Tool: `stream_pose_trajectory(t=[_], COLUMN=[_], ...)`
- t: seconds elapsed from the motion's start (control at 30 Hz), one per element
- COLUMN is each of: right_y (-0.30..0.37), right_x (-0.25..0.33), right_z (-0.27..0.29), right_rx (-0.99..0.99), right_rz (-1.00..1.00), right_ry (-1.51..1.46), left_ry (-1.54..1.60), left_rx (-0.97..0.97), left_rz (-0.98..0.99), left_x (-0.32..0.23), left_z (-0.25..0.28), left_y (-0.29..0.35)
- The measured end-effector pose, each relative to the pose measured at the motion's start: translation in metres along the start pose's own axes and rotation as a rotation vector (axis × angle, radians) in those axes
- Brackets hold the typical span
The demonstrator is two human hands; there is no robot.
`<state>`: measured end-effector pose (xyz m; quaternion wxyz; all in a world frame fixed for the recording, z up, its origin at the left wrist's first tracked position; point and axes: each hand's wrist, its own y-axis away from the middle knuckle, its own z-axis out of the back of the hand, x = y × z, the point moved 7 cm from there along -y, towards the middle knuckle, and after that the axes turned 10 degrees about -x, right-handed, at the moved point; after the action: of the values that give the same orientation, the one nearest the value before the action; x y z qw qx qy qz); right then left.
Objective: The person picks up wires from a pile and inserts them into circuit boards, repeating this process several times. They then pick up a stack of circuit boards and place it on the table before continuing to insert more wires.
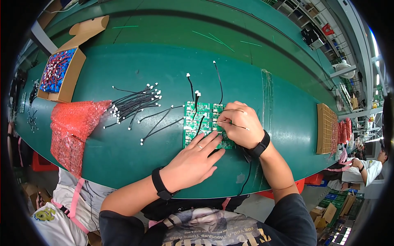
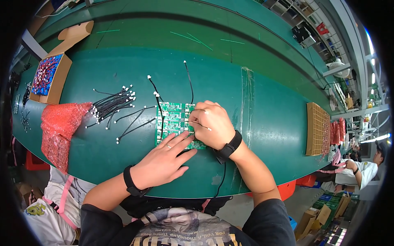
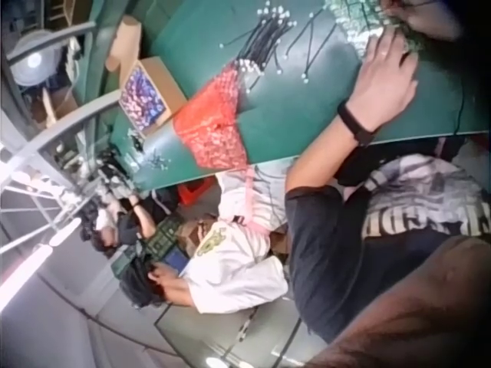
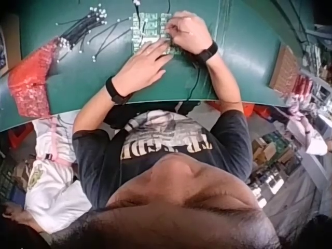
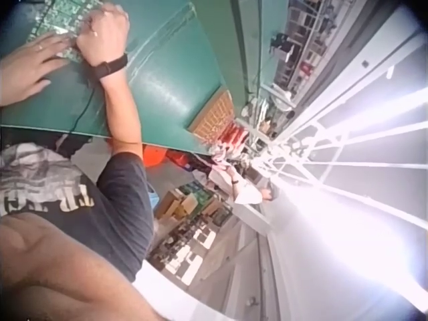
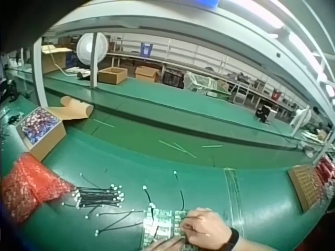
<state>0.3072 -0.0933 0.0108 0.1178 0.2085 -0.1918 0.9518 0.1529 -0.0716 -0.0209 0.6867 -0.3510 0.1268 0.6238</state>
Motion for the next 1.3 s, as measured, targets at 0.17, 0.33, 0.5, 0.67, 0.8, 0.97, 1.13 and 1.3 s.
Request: stream_pose_trajectory(t=[0.17,0.33,0.5,0.67,0.8,0.97,1.13,1.3], right_y=[0.001,0.009,0.023,0.030,0.032,0.023,0.015,0.013], right_x=[0.000,-0.008,-0.027,-0.042,-0.039,-0.030,-0.032,-0.031], right_z=[0.001,0.004,0.002,0.008,0.018,0.012,0.003,0.005], right_rx=[0.013,0.031,0.050,0.017,-0.120,-0.059,0.095,0.069], right_rz=[0.016,-0.014,-0.084,-0.154,-0.072,0.045,-0.118,-0.102], right_ry=[0.061,-0.003,-0.135,-0.186,-0.045,0.026,-0.084,-0.376], left_ry=[-0.010,-0.022,0.015,0.186,-0.069,-0.022,0.024,0.175], left_rx=[-0.009,-0.019,-0.098,-0.163,-0.569,-0.459,-0.424,-0.335], left_rz=[-0.014,-0.040,-0.126,0.021,0.110,0.497,0.515,0.589], left_x=[-0.001,-0.004,-0.018,-0.011,0.031,0.065,0.076,0.081], left_z=[-0.002,0.000,0.018,0.067,0.112,0.096,0.076,0.071], left_y=[-0.001,0.002,0.000,-0.001,0.006,0.005,-0.005,-0.017])
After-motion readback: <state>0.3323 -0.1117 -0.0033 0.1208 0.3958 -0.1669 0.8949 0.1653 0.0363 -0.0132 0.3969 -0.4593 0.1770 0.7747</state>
